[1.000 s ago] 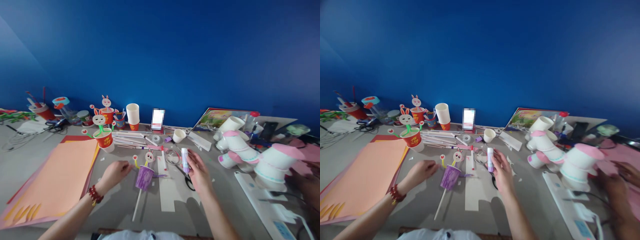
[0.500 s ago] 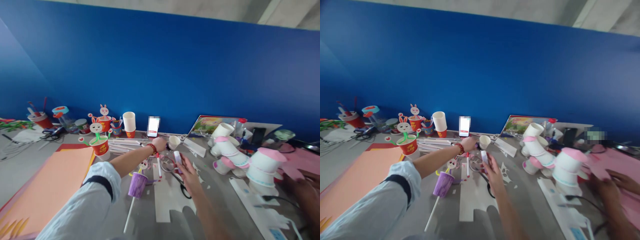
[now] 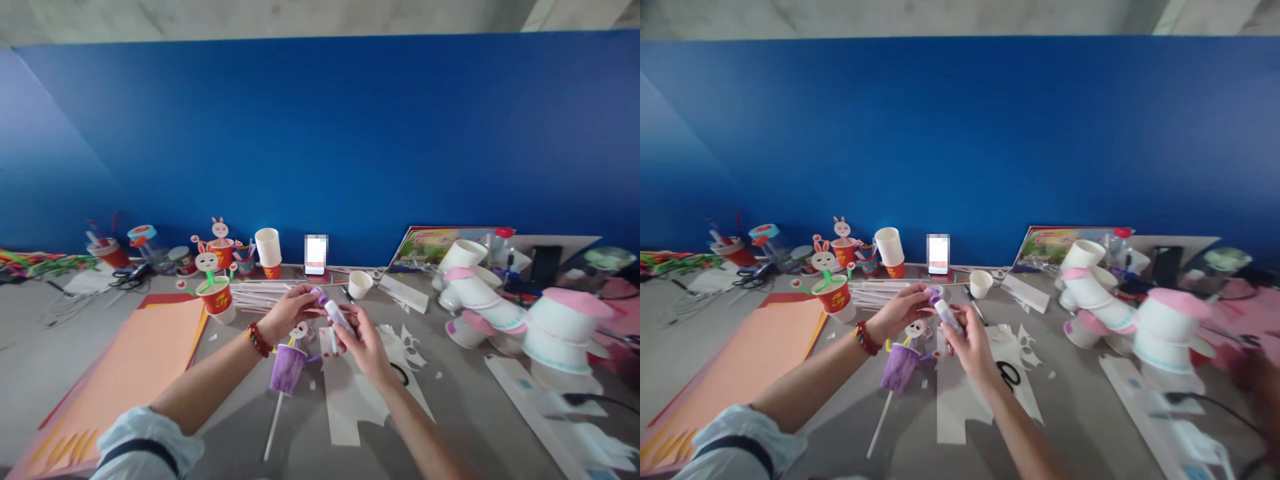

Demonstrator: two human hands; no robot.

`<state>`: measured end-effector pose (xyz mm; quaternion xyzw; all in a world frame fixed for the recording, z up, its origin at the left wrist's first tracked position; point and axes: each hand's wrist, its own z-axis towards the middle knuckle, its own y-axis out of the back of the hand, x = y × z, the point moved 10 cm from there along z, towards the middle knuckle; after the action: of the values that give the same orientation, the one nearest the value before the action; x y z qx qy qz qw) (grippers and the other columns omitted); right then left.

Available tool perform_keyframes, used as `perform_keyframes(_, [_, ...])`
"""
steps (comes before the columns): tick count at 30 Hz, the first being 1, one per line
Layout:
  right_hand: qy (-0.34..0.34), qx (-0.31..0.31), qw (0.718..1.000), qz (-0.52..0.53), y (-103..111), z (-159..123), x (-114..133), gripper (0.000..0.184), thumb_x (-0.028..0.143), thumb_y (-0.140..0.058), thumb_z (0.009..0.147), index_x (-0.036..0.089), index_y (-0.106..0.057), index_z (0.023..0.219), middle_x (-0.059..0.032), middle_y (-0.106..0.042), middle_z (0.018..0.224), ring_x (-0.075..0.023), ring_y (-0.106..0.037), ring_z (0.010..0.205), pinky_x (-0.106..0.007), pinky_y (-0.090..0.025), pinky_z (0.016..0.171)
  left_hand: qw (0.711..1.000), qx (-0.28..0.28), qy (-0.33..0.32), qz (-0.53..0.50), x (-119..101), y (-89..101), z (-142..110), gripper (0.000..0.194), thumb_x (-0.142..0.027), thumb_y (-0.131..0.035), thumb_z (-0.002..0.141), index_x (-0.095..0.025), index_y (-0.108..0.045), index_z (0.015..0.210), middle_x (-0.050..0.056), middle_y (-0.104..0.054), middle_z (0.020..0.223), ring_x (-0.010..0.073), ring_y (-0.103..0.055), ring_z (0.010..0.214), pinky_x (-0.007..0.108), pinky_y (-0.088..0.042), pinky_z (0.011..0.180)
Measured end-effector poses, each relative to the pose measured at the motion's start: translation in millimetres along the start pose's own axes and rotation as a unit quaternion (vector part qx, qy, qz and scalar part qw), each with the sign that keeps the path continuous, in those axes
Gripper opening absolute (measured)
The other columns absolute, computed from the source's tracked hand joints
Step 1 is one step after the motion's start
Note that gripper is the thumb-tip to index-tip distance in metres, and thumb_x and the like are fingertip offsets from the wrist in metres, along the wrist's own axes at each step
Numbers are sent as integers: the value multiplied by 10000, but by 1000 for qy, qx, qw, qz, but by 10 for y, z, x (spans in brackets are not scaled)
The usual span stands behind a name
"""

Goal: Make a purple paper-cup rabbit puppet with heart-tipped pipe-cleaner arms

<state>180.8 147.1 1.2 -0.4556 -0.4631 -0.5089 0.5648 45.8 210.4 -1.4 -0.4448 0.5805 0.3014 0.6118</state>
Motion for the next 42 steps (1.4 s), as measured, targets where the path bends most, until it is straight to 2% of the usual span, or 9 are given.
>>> perform_keyframes(5, [15, 43, 997, -68, -235, -39, 121, 354, 380, -669, 884, 224, -504, 1155, -44, -732, 925, -173, -661, 662, -247, -503, 534, 998, -25, -58, -22, -187, 85, -321, 358, -430, -710, 829, -186, -584, 1059, 39, -658, 909, 149, -639, 803, 261, -518, 734])
perform_keyframes(9, [49, 63, 988, -136, -297, -133, 240, 379, 345, -604, 931, 235, -458, 1263, -93, -715, 1108, -238, -699, 945, -280, -555, 659, 972, -10, -146, 182, -524, 5, -527, 396, -396, -651, 880, -205, -592, 1221, 45, -658, 908, 173, -613, 804, 259, -467, 713])
perform_keyframes(13, [97, 65, 966, -231, -348, -226, 409, 406, 310, -555, 956, 240, -423, 1333, -87, -710, 1093, -233, -707, 906, -319, -552, 745, 917, 27, -200, 343, -696, -197, -729, 272, -321, -504, 965, -202, -579, 1198, 88, -674, 1028, 215, -637, 884, 303, -463, 793])
perform_keyframes(19, [145, 67, 925, -344, -536, -313, 553, 460, 264, -508, 958, 227, -361, 1392, -97, -723, 1045, -263, -722, 845, -343, -551, 712, 877, -19, -239, 416, -595, -228, -881, 295, -217, -417, 972, -194, -474, 1261, 129, -667, 1071, 250, -649, 917, 344, -478, 807])
perform_keyframes(24, [143, 82, 930, -328, -689, -363, 318, 380, 272, -490, 951, 209, -397, 1314, -107, -716, 1051, -269, -715, 850, -333, -547, 686, 857, 5, -245, 454, -484, -315, -951, 245, -189, -415, 955, -190, -490, 1188, 119, -660, 1001, 249, -633, 891, 360, -485, 803])
perform_keyframes(27, [131, 97, 929, -331, -612, -266, 184, 259, 275, -489, 953, 213, -482, 1205, -72, -708, 931, -241, -684, 782, -308, -518, 663, 873, 35, -248, 419, -466, -318, -974, 356, -215, -471, 952, -211, -422, 1304, 108, -644, 1064, 234, -625, 962, 364, -495, 859])
perform_keyframes(30, [171, 54, 910, -374, -312, -24, 303, 160, 358, -576, 925, 225, -604, 1011, -65, -676, 915, -240, -637, 838, -324, -493, 743, 905, -6, -231, 356, -485, -56, -957, 569, -257, -496, 962, -231, -241, 1470, 92, -628, 1091, 211, -620, 989, 365, -499, 901])
perform_keyframes(35, [169, -85, 899, -396, 267, 526, 381, 294, 494, -576, 907, 203, -614, 900, -55, -635, 826, -192, -592, 672, -292, -461, 641, 914, -81, -199, 344, -425, 367, -986, 249, -314, -477, 986, -228, -570, 1200, 69, -635, 1062, 199, -608, 985, 337, -487, 882])
perform_keyframes(42, [118, -78, 872, -469, 147, 1011, -278, 315, 501, -514, 908, 207, -602, 837, -80, -687, 804, -241, -633, 739, -295, -417, 617, 915, -71, -175, 357, -262, 375, -1169, 184, -304, -492, 983, -205, -633, 1046, 57, -642, 971, 176, -615, 900, 290, -485, 812])
